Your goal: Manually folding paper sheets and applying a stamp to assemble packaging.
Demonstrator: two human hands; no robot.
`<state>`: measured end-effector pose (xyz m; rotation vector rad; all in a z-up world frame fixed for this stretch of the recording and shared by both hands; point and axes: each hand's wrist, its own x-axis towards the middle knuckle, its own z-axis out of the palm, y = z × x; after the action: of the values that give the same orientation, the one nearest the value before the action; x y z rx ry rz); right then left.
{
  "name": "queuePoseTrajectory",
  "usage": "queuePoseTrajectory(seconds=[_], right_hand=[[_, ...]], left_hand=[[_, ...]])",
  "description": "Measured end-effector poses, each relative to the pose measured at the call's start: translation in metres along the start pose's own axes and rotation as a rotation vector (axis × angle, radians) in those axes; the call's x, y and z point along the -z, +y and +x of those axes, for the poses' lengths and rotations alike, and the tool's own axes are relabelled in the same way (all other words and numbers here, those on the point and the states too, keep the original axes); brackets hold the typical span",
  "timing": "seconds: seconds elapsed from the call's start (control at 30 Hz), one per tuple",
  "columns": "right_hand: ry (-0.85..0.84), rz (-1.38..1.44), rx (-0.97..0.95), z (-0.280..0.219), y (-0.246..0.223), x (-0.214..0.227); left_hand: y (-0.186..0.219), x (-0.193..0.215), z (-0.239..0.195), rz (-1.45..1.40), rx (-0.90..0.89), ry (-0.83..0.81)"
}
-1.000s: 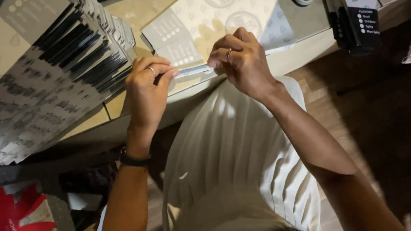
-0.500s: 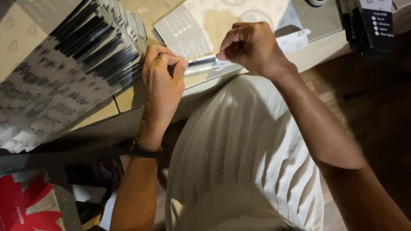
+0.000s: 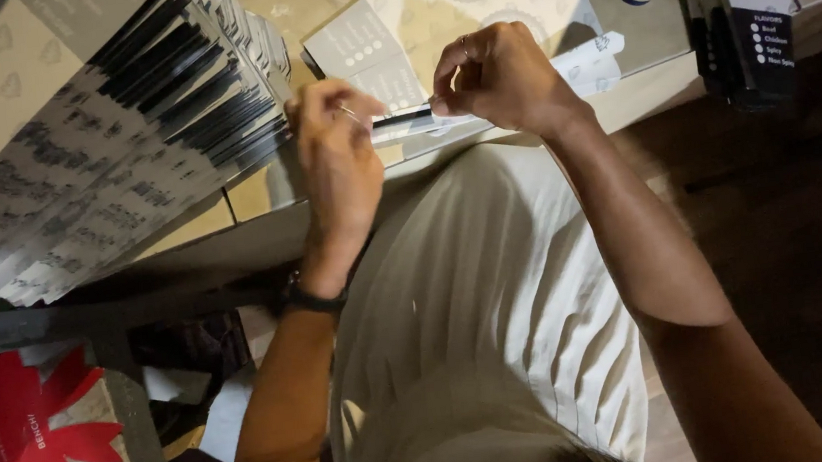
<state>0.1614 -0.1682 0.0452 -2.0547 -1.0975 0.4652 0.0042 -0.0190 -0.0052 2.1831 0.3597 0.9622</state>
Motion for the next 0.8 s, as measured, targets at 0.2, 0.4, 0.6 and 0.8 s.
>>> queuePoseTrajectory(seconds=[0.2,0.4,0.6,0.8], right_hand=[[0.024,-0.099,0.059,-0.012,0.002,0.006],[0.163,-0.328,0.433,-0.039,0.035,0.029],[0.166,-0.052,0.177,-0.039,0.037,0.034],[0.087,0.128,-0.136,-0.027,0.026,0.038]], left_hand=[[0.017,0.004,-0.006,0.271,-0.578,-0.074],[0.014,-0.003,-0.023,0.584,-0.65,-0.033],[0.017,-0.007,-0.026,0.732,-0.559,-0.137],[0.026,-0.013,-0.024,0.73,-0.426,-0.304]])
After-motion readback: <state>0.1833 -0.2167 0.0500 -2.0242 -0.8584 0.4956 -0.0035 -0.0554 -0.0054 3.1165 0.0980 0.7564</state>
